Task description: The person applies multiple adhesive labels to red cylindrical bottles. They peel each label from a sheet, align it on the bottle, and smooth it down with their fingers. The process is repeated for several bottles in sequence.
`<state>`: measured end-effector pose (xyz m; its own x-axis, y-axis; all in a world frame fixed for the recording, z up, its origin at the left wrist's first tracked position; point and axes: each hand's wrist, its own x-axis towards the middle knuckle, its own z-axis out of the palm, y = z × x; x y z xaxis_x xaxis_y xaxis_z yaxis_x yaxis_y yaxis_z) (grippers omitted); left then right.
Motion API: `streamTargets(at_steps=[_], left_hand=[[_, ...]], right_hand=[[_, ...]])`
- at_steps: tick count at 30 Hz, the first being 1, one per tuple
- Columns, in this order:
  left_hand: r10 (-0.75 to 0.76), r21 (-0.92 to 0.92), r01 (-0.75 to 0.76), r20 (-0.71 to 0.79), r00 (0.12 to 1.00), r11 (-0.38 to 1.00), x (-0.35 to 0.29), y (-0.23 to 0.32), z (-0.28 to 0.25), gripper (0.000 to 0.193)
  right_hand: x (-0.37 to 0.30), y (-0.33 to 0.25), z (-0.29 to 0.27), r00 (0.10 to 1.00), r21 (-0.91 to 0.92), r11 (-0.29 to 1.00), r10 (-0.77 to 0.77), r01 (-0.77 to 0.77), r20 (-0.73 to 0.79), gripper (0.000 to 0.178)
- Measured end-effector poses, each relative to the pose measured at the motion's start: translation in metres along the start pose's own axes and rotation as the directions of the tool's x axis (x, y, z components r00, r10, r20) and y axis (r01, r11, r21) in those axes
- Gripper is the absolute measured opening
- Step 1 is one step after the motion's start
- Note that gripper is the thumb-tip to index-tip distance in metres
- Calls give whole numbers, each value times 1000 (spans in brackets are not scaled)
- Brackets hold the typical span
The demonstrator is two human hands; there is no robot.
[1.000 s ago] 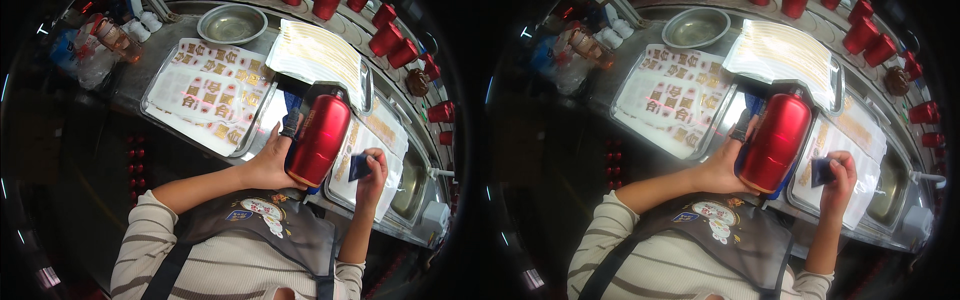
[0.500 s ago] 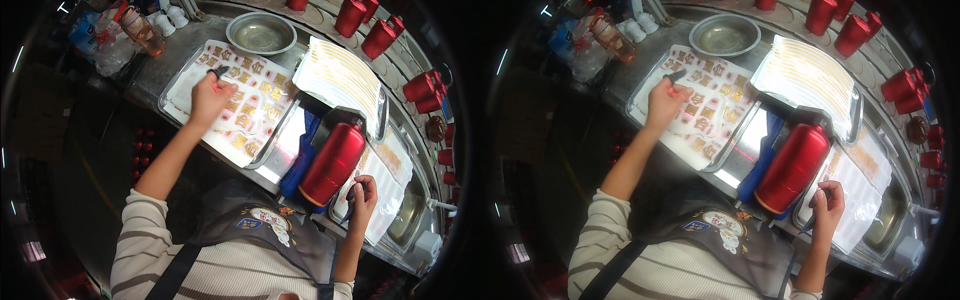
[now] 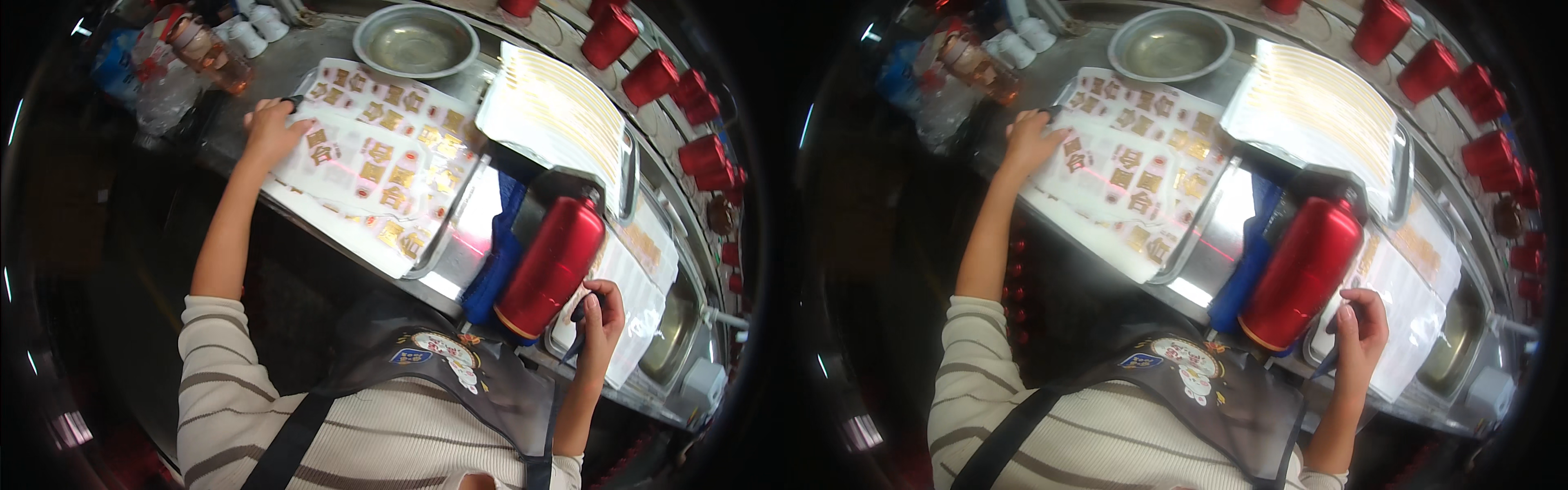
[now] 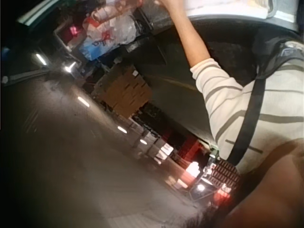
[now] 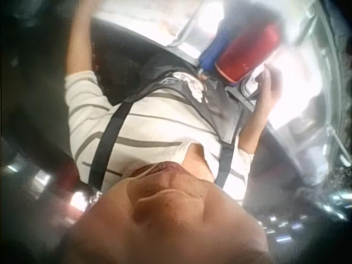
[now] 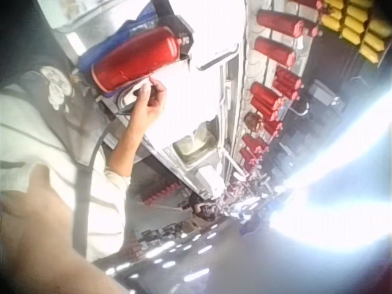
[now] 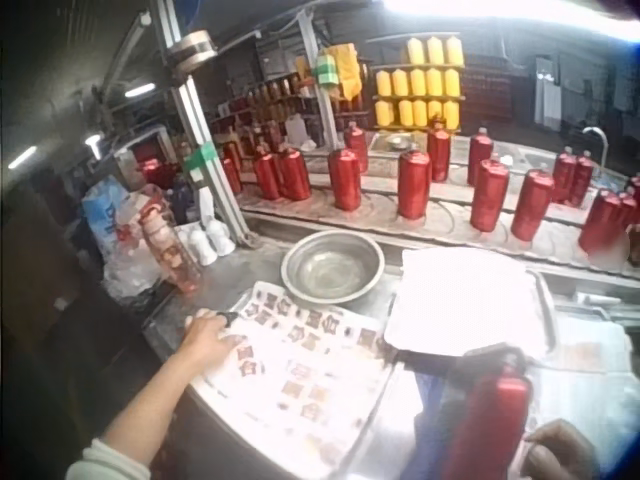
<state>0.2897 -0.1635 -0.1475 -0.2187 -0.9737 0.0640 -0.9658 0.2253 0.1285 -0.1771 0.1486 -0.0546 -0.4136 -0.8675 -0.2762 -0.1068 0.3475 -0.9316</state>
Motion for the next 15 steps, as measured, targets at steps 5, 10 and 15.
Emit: streamTargets(at_steps=[5, 10, 15], left_hand=[[50, 9, -49, -23, 998, 999, 1, -19, 1, 42], [13, -100, -12, 10, 1000, 995, 21, -34, 14, 36], [-68, -249, 62, -17, 998, 967, 46, -92, 58, 30]], right_hand=[[-5, 0, -4, 1000, -30, 999, -21, 21, 2, 18], [-24, -2, -7, 995, -258, 962, -97, 92, -6, 43], [-22, 13, 10, 849, -640, 580, -469, 504, 243, 109]])
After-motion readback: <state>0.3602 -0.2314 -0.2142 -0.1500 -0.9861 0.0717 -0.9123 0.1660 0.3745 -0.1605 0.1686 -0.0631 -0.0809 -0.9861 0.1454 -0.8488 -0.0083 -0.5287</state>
